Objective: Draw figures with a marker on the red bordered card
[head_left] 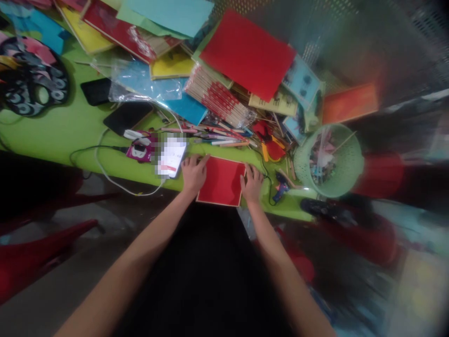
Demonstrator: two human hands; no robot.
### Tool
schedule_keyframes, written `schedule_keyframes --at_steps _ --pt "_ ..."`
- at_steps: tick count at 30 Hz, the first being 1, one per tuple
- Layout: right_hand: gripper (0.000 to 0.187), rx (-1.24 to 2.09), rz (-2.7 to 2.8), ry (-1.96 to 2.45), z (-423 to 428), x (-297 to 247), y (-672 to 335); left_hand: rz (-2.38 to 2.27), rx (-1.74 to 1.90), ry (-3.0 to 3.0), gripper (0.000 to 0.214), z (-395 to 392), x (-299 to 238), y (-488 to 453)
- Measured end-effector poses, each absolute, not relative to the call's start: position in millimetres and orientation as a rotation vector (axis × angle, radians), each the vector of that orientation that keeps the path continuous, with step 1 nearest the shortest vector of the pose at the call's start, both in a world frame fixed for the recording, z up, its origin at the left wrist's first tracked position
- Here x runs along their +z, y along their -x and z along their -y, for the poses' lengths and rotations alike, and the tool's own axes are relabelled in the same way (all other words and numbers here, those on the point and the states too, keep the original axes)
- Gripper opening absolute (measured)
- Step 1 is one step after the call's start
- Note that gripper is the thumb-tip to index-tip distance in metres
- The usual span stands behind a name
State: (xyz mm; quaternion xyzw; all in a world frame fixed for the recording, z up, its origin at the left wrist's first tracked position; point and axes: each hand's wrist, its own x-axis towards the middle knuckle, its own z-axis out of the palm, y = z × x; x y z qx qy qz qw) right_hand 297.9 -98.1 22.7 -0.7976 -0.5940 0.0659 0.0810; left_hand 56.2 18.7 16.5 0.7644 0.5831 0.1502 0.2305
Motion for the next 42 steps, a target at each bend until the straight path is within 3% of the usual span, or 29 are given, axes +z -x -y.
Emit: schedule_keyframes --at_steps 11,26,42 --pt "0.055 0.192 1.784 2.416 96.0 25.2 -295.5 -1.612 0.389 -2.081 0.046 -20.4 19.2 -59.0" --pt "0.069 0.171 1.629 2.387 97.2 13.2 -300.7 -1.637 0.484 -1.99 0.046 -19.7 15.0 -58.5" --pt "0.062 0.175 1.62 2.338 96.2 13.3 -304.0 -1.649 0.538 -1.991 0.05 -5.3 14.0 -43.0"
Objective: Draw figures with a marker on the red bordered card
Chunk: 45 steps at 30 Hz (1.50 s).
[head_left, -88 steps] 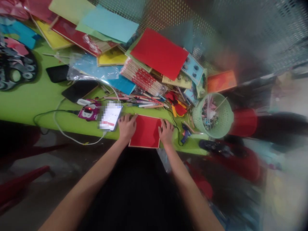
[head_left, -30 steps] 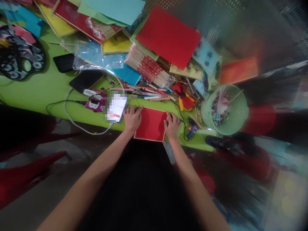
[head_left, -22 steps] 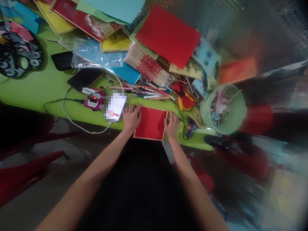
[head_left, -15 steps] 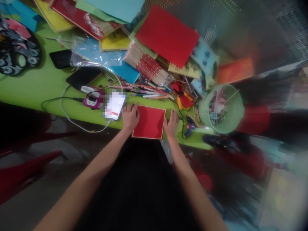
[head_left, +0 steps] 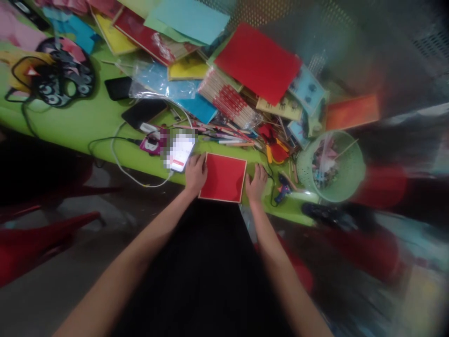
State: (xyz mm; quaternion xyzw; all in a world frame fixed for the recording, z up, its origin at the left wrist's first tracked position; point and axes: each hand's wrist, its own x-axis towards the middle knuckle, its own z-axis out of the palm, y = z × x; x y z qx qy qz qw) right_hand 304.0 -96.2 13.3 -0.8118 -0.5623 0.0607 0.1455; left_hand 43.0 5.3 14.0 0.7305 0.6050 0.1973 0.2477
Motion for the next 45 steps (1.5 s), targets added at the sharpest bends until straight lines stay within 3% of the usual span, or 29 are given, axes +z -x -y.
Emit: schedule_keyframes --at_steps 45 --pt "0.06 0.246 1.619 2.423 94.8 18.2 -301.2 -1.626 0.394 -2.06 0.054 -6.3 21.2 -45.2"
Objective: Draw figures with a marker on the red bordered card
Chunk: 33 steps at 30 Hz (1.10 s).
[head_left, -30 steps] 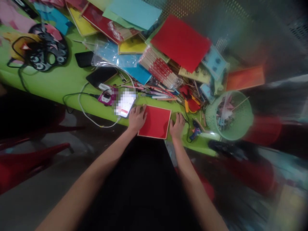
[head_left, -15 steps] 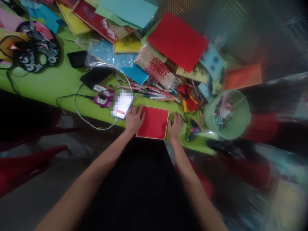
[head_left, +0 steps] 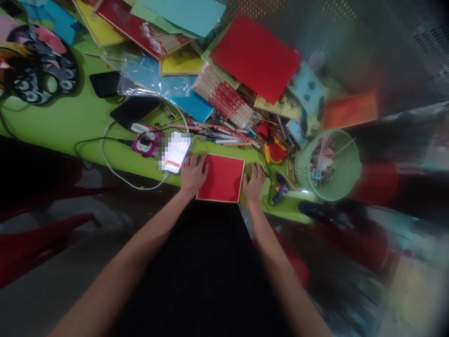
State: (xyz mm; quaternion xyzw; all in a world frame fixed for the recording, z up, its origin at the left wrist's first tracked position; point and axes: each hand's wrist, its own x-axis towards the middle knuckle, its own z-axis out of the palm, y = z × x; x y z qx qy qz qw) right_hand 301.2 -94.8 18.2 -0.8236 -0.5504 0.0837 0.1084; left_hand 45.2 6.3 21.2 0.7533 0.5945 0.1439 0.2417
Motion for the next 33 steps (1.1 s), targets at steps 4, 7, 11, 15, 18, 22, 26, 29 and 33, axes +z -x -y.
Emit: schedule_keyframes --at_steps 4,7,11,15,18,22,26,29,33 --pt "0.06 0.242 1.615 2.413 95.1 18.7 -301.0 -1.626 0.386 -2.07 0.054 -6.0 22.4 -44.3" --pt "0.059 0.251 1.619 2.421 95.1 19.7 -300.6 -1.621 0.377 -2.084 0.053 -6.0 22.9 -44.1" --pt "0.06 0.25 1.622 2.431 94.9 19.9 -300.6 -1.625 0.362 -2.096 0.053 -6.3 23.0 -44.8" --pt "0.06 0.256 1.622 2.437 94.7 18.9 -301.1 -1.627 0.348 -2.105 0.052 -6.2 22.6 -45.7" --pt "0.061 0.239 1.621 2.422 94.9 17.6 -301.3 -1.627 0.346 -2.106 0.053 -5.7 23.2 -45.6" --pt "0.06 0.173 1.643 2.425 95.3 15.7 -301.8 -1.626 0.348 -2.099 0.054 -5.4 25.9 -44.6" --pt "0.06 0.153 1.654 2.421 95.4 15.1 -302.5 -1.628 0.347 -2.089 0.055 -6.1 27.0 -44.7" --pt "0.06 0.149 1.643 2.412 95.3 15.5 -302.4 -1.627 0.345 -2.089 0.054 -6.5 25.9 -45.3" --pt "0.06 0.166 1.631 2.412 95.0 16.3 -302.3 -1.625 0.351 -2.093 0.055 -5.8 25.0 -45.4"
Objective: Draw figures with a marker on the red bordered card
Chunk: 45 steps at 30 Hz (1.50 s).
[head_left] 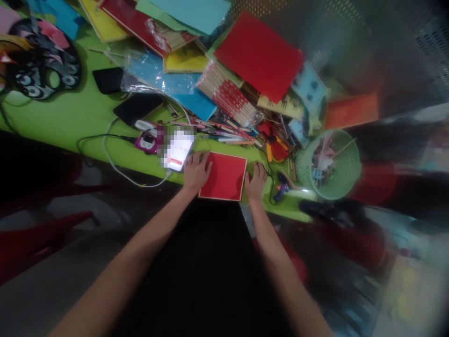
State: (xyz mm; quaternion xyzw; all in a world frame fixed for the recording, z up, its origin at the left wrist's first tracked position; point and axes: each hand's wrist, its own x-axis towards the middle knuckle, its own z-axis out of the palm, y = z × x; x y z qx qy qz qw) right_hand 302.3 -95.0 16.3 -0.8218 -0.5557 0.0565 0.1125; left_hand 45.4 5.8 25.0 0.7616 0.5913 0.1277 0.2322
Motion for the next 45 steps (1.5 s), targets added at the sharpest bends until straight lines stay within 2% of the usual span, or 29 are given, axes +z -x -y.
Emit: schedule_keyframes --at_steps 33,40,45 --pt "0.059 0.247 1.628 2.389 95.4 18.6 -298.3 -1.671 0.238 -2.11 0.056 -6.6 27.4 -46.6" --pt "0.059 0.246 1.628 2.35 96.4 17.8 -296.1 -1.691 0.217 -2.186 0.053 -10.7 32.1 -48.9" --pt "0.057 0.283 1.68 2.294 94.0 16.2 -297.2 -1.694 0.2 -2.211 0.042 -24.9 37.7 -51.1"
